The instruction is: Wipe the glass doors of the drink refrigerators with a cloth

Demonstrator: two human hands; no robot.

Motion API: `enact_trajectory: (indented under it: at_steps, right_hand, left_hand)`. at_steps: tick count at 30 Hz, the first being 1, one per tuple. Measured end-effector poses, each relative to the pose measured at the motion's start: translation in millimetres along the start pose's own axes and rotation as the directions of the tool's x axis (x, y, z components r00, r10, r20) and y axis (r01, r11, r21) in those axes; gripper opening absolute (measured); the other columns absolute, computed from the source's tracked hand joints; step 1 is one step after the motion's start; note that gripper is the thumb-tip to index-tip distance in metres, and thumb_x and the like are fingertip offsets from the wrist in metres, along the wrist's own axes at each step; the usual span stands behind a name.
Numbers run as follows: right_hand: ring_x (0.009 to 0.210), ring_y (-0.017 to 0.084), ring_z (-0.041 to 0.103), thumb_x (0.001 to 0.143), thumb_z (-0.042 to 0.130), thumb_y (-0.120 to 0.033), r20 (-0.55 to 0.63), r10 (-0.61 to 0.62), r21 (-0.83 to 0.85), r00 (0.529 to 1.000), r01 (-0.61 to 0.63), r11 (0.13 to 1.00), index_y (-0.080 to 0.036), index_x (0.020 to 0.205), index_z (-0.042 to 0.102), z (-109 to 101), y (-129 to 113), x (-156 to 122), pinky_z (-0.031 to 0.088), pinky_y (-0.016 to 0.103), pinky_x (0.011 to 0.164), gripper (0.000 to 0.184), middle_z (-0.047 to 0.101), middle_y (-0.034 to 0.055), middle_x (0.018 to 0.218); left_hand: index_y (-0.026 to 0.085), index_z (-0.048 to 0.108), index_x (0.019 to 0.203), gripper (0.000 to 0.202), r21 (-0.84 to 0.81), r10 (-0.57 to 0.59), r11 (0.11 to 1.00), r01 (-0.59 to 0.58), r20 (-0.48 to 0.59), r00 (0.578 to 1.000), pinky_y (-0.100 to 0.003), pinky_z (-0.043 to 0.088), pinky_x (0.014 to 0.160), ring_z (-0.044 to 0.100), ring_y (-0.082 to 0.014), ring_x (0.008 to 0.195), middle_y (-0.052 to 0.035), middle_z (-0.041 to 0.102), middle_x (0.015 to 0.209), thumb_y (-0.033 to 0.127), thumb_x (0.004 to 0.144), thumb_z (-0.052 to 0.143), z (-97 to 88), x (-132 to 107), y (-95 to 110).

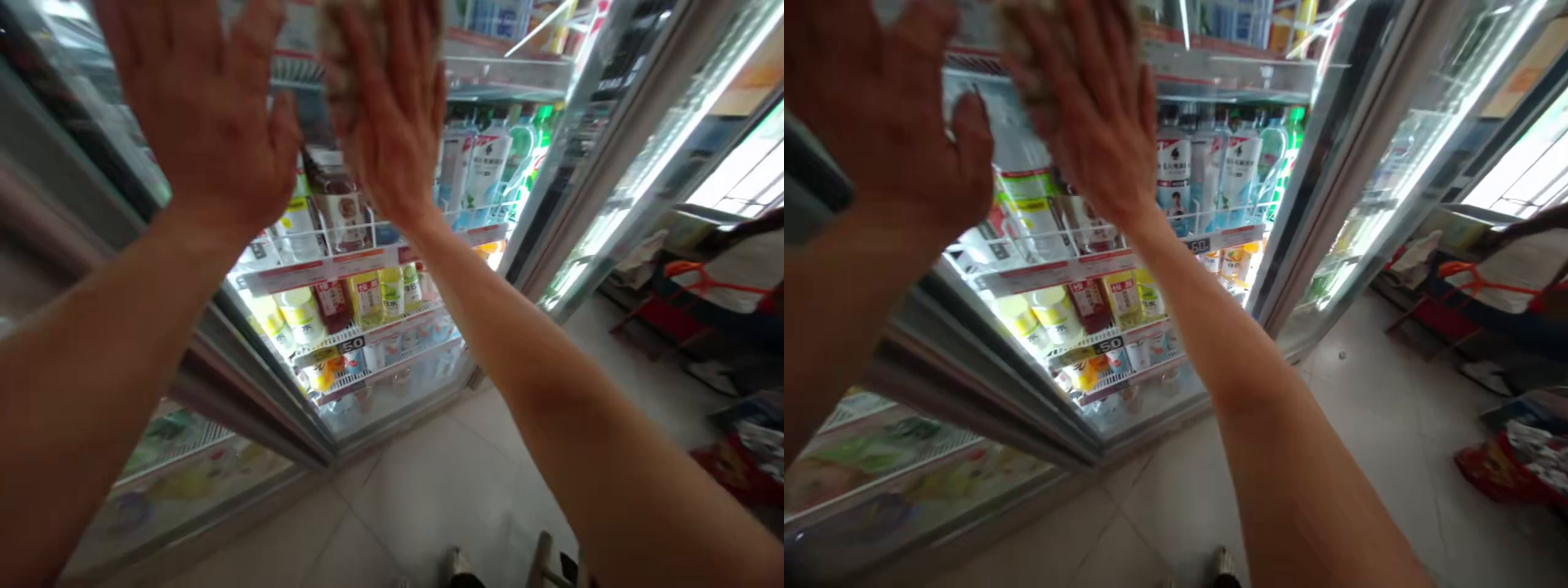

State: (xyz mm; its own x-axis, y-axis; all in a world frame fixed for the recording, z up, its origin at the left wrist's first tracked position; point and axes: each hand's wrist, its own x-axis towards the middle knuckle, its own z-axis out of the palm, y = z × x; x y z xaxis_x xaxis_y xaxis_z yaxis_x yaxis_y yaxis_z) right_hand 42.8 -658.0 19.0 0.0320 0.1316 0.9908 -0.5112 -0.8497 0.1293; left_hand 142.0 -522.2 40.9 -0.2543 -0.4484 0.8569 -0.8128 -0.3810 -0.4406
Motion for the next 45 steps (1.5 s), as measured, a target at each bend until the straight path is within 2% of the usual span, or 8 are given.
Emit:
enact_trajectory:
  at_steps: [3, 6, 9, 12, 17, 29, 40, 45]
  right_hand:
    - [0.131, 0.031, 0.019, 0.084, -0.009, -0.038, 0.031, 0.158, 0.149, 0.987, -0.16, 0.976, 0.001, 0.124, 0.048, 11.1, 10.6, 12.3, 0.031, 0.052, 0.092, 0.08, 0.042, 0.0176, 0.132]
    - [0.139, 0.027, 0.012, 0.092, 0.017, -0.043, 0.105, 0.198, 0.166, 0.975, -0.213, 0.963, -0.01, 0.13, 0.047, 15.8, 11.5, 11.6, 0.017, 0.051, 0.108, 0.059, 0.036, 0.0144, 0.142]
    - [0.141, 0.02, 0.012, 0.092, 0.021, -0.042, 0.17, 0.201, 0.097, 0.965, -0.22, 0.971, -0.015, 0.133, 0.043, 12.3, 6.6, 4.8, 0.01, 0.042, 0.115, 0.055, 0.034, 0.0101, 0.144]
    - [0.142, 0.017, 0.004, 0.092, 0.018, -0.038, 0.248, 0.164, 0.097, 0.955, -0.193, 0.976, -0.021, 0.14, 0.031, 12.9, 7.3, -3.8, 0.011, 0.047, 0.116, 0.052, 0.026, 0.0049, 0.148]
    - [0.142, 0.021, 0.003, 0.092, 0.016, -0.032, 0.149, 0.049, 0.191, 0.988, -0.077, 0.979, -0.024, 0.143, 0.02, 25.6, 19.4, -12.0, 0.015, 0.056, 0.111, 0.052, 0.023, 0.0061, 0.148]
    - [0.14, 0.024, 0.011, 0.09, 0.02, -0.03, 0.086, 0.015, 0.26, 0.996, -0.037, 0.965, -0.022, 0.141, 0.027, 28.4, 24.0, -14.4, 0.019, 0.054, 0.109, 0.051, 0.023, 0.0065, 0.147]
    - [0.139, 0.025, 0.016, 0.088, 0.029, -0.027, 0.032, -0.055, 0.263, 0.998, 0.044, 0.964, -0.026, 0.143, 0.024, 25.5, 29.7, -18.4, 0.024, 0.051, 0.109, 0.055, 0.019, 0.0034, 0.15]
    - [0.139, 0.024, 0.017, 0.088, 0.03, -0.026, -0.006, -0.016, 0.266, 1.0, 0.017, 0.964, -0.028, 0.142, 0.026, 29.1, 27.8, -19.8, 0.023, 0.052, 0.109, 0.054, 0.021, 0.0033, 0.15]
  left_hand:
    - [-0.01, 0.031, 0.125, 0.066, 0.148, 0.105, 0.983, -0.112, 0.055, 0.993, -0.057, 0.012, 0.088, -0.005, -0.0319, 0.125, -0.0156, 0.009, 0.145, 0.031, 0.082, 0.002, 10.6, -0.3, -0.1]
    - [0.017, 0.015, 0.142, 0.069, 0.146, 0.037, 0.988, -0.051, 0.092, 0.995, -0.043, -0.013, 0.105, -0.016, -0.0222, 0.131, -0.0042, -0.003, 0.153, 0.039, 0.081, 0.04, 19.2, -1.3, -1.0]
    - [0.023, 0.022, 0.14, 0.066, 0.037, -0.051, 0.998, 0.047, 0.11, 0.993, -0.039, -0.016, 0.111, -0.011, -0.0194, 0.138, -0.0023, 0.002, 0.154, 0.039, 0.081, 0.048, 14.6, -0.9, 5.4]
    - [0.021, 0.034, 0.135, 0.053, -0.118, -0.108, 0.986, 0.119, 0.089, 0.99, -0.05, -0.003, 0.115, 0.001, -0.023, 0.14, -0.0045, 0.013, 0.153, 0.034, 0.085, 0.043, 6.1, -1.0, 15.5]
    - [0.026, 0.04, 0.131, 0.048, -0.247, -0.174, 0.952, 0.182, 0.056, 0.983, -0.054, 0.003, 0.115, 0.007, -0.0233, 0.141, -0.0004, 0.024, 0.15, 0.027, 0.083, 0.043, 7.7, -1.6, 23.4]
    - [0.026, 0.032, 0.137, 0.056, -0.15, -0.203, 0.966, 0.212, 0.074, 0.976, -0.055, 0.001, 0.114, 0.004, -0.0252, 0.141, 0.0, 0.021, 0.151, 0.028, 0.083, 0.042, 9.6, 0.5, 29.2]
    - [0.019, 0.038, 0.134, 0.048, 0.01, -0.116, 0.993, 0.116, 0.003, 0.993, -0.056, 0.013, 0.112, 0.008, -0.0293, 0.14, -0.0128, 0.026, 0.149, 0.035, 0.089, 0.039, 14.3, -3.8, 27.0]
    - [0.021, 0.04, 0.133, 0.047, 0.016, -0.075, 0.997, 0.074, 0.051, 0.996, -0.056, 0.011, 0.112, 0.006, -0.0277, 0.14, -0.0113, 0.025, 0.149, 0.032, 0.088, 0.043, 11.1, -7.6, 24.3]
